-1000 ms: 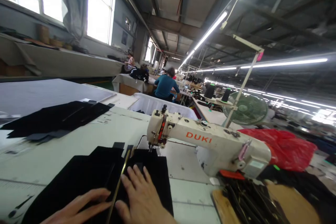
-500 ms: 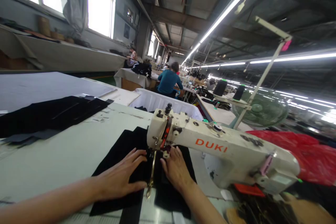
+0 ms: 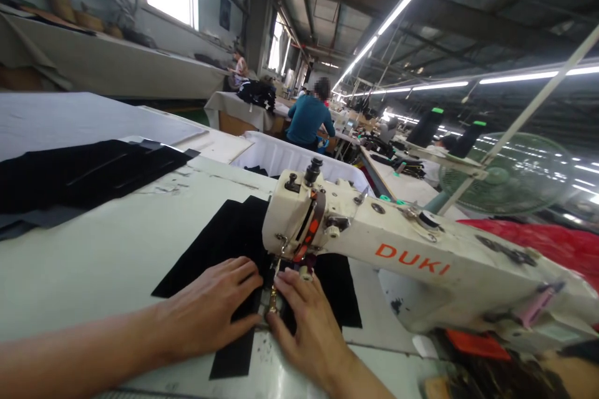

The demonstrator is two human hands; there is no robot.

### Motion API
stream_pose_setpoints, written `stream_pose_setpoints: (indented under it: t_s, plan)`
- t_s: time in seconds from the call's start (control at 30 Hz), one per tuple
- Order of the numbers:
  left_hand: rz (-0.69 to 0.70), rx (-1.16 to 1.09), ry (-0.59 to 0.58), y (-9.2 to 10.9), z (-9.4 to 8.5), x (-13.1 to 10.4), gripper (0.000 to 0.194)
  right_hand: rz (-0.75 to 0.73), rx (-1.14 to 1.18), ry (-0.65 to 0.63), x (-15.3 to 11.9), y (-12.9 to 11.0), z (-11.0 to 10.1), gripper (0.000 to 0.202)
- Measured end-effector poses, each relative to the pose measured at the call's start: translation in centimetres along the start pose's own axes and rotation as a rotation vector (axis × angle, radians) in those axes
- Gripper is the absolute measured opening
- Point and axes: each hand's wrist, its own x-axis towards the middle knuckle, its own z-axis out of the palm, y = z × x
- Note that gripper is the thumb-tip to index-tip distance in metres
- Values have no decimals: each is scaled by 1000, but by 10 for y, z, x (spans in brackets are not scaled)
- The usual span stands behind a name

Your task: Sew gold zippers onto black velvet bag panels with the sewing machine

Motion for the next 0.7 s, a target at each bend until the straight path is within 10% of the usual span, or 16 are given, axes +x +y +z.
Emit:
stream_pose_setpoints:
  t_s: [0.43, 0.7]
  plan:
    - [265, 43, 323, -6, 3, -1, 28, -185, -236, 14, 0, -5, -1, 41]
    - [96, -282, 98, -11, 16, 1, 15, -51, -43, 49, 3, -8, -1, 33]
